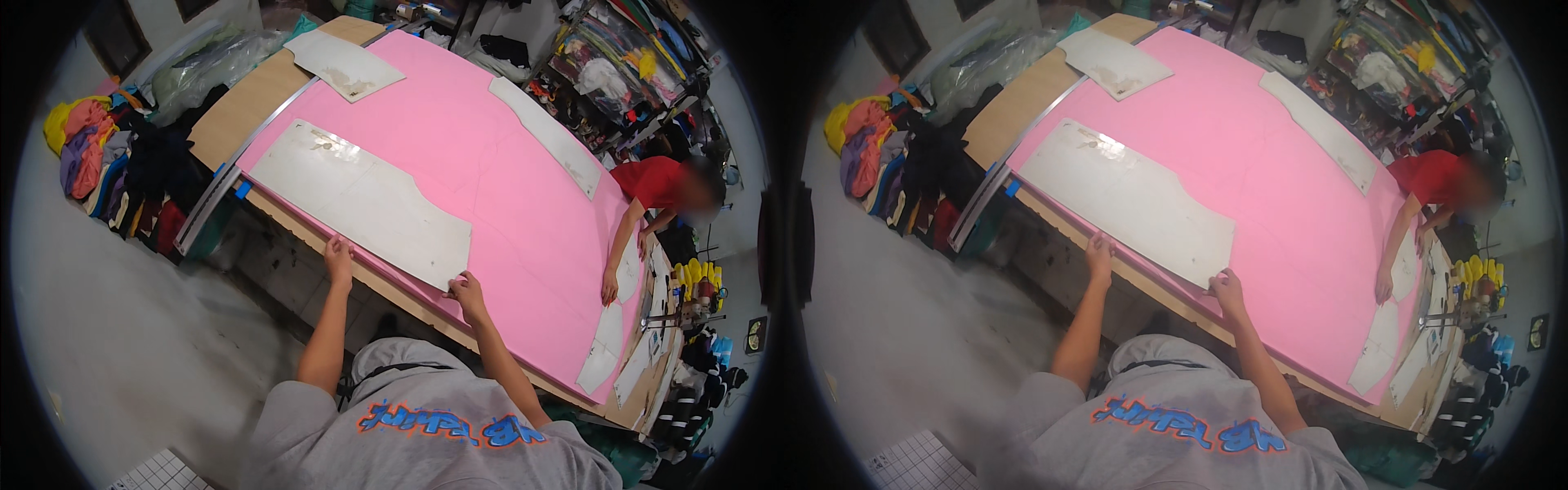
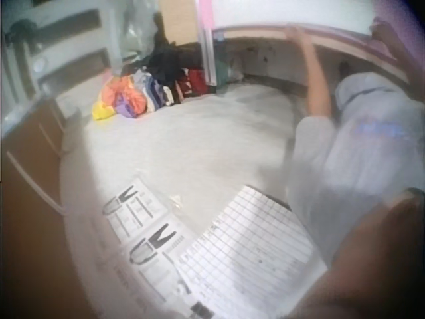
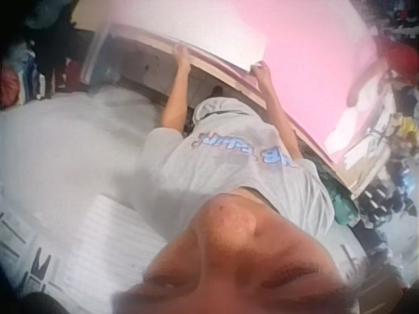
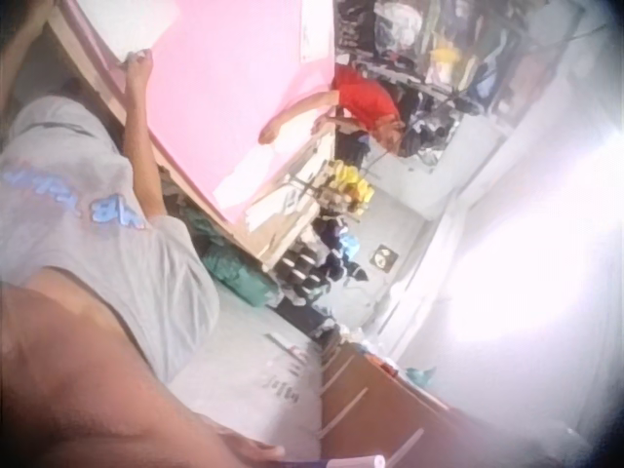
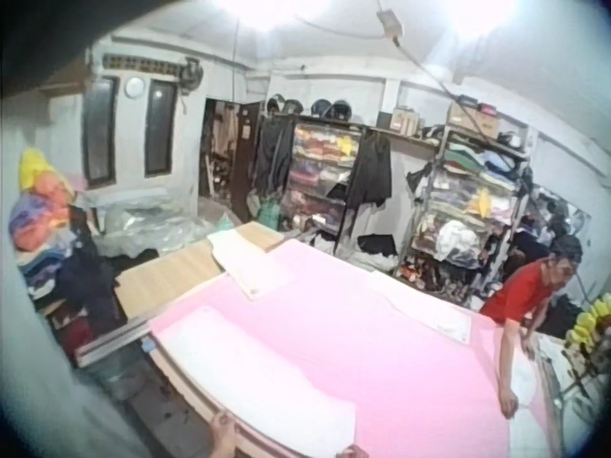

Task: The person places white paper patterns onto a large sheet of pink fabric and uses a blue marker to trace the outlines. They reposition the patterns and continue tracing additional shapes on the fabric.

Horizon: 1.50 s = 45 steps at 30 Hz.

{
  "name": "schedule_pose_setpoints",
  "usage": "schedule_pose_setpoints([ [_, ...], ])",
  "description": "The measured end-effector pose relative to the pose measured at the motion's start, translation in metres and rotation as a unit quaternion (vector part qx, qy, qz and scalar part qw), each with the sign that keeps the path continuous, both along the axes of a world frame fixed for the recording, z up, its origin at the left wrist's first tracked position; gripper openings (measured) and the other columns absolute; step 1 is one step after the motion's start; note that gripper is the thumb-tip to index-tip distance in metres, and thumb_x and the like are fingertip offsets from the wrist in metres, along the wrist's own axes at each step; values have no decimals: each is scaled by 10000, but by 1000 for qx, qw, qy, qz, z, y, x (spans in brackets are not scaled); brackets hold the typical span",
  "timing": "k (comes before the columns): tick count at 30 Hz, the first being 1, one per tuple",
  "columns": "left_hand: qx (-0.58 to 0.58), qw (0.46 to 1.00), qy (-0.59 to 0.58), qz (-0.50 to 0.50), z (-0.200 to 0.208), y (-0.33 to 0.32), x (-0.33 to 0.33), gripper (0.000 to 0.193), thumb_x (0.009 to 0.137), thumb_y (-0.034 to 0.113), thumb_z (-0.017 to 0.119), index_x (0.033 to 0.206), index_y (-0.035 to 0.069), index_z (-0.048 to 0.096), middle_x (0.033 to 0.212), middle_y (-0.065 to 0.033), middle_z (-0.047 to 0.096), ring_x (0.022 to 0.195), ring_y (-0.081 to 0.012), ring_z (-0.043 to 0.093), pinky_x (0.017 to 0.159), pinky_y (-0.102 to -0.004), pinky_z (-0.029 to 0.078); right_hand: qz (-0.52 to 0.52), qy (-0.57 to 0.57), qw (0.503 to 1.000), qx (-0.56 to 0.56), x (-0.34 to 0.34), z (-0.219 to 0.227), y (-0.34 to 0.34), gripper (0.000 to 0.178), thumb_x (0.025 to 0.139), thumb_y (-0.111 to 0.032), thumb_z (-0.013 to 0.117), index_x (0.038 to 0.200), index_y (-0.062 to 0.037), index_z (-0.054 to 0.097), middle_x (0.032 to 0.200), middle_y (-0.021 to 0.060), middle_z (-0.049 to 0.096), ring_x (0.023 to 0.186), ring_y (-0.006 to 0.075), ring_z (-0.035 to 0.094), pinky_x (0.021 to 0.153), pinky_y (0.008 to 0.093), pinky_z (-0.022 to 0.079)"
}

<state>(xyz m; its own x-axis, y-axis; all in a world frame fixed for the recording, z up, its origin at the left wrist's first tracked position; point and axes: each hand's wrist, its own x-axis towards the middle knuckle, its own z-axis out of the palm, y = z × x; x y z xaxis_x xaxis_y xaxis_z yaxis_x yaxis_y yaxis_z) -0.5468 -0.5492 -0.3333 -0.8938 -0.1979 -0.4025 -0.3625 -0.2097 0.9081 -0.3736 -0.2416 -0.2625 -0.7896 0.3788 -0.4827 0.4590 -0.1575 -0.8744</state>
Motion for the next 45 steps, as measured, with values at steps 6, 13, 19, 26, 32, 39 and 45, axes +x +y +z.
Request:
schedule_pose_setpoints([
  [6,-26,999,5,-33,6,5,11,463,1144,161,626,1558,-31,553,1211,-103,724,994,-154,718,864,-321,594,10,-15,999,32,-38,-23,-25,365,1034,4,675,1350,124,536,946,148,668,789,241,727,739,387,699],
  [13,-7,1000,-13,-25,1,2,18,505,1122,109,630,1585,-42,499,1232,-132,725,1027,-176,744,891,-324,616,57,-22,995,75,-33,-67,-41,281,1018,-8,692,1211,91,514,932,161,683,729,268,767,678,393,683],
  [19,-9,997,23,-68,-43,3,-5,341,1069,33,679,1395,-9,588,1078,-108,738,912,-209,735,822,-362,658,95,-40,954,283,-42,-168,-28,341,975,-176,742,1170,55,585,1071,258,705,956,412,718,845,525,581],
  [26,-64,996,-25,-52,-32,-19,-16,486,1081,145,744,1474,-58,541,1190,-204,746,1029,-276,744,857,-390,639,121,-45,962,242,-39,-84,-56,278,1015,-221,681,1117,33,635,912,268,774,910,460,780,827,556,606],
  [32,-298,950,67,-69,-2,27,24,425,1134,291,644,1435,-7,611,1286,-202,702,1093,-311,733,931,-411,620,78,-80,991,77,87,-30,-13,301,1088,-286,629,1200,-12,682,794,161,765,686,285,787,697,459,630],
  [39,-243,902,185,-306,41,159,128,315,1173,193,577,1404,-6,653,1289,-157,706,1068,-270,700,920,-397,594,-253,-96,963,-8,301,-56,44,290,1118,-300,594,1162,-41,718,820,89,739,649,191,729,568,366,604],
  [45,-199,809,256,-491,40,248,220,275,1165,180,587,1337,-16,674,1229,-146,714,1067,-245,694,938,-376,577,-535,-9,845,3,443,-39,119,539,1161,-527,568,879,-76,652,698,-4,597,580,113,610,531,290,476],
])
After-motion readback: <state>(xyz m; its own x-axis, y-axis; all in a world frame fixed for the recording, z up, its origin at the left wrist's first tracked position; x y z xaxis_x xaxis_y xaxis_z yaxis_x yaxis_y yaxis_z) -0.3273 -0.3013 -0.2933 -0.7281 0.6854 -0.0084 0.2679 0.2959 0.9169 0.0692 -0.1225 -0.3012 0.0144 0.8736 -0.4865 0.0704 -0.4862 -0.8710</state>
